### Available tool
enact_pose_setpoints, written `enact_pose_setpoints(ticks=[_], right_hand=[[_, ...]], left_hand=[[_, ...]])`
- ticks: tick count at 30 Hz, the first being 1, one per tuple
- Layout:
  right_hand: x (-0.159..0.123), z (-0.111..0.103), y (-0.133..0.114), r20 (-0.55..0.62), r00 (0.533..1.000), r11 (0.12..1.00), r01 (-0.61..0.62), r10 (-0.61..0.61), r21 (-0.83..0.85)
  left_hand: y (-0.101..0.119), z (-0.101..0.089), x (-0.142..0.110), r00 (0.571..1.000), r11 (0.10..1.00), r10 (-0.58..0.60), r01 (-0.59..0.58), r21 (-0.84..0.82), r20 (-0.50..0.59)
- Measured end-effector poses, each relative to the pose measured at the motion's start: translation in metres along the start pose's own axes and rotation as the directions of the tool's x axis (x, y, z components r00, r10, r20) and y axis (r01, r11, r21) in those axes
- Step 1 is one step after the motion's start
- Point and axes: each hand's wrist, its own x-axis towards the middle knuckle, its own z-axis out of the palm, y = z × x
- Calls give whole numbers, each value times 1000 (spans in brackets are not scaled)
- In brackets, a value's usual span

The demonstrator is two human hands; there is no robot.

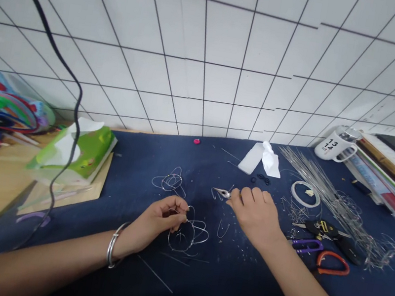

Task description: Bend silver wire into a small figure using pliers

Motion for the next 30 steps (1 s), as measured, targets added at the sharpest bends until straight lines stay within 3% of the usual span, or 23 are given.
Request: enact_pose_setpoints(ticks=[3,7,16,30], right_hand=[[-1,-4,-10,-70,994,996,82,-83,-16],[-3,-3,-21,-135,982,992,126,-129,-27],[-2,-8,-40,-220,958,983,181,-182,-26],[-4,-10,-44,-279,948,988,141,-154,-65]], left_hand=[[1,-2,1,997,999,-28,31,-35,74],[1,-4,2,994,997,-54,58,-44,96],[1,-2,5,996,988,-88,88,-129,12],[5,-3,6,978,927,-207,188,-325,-24]])
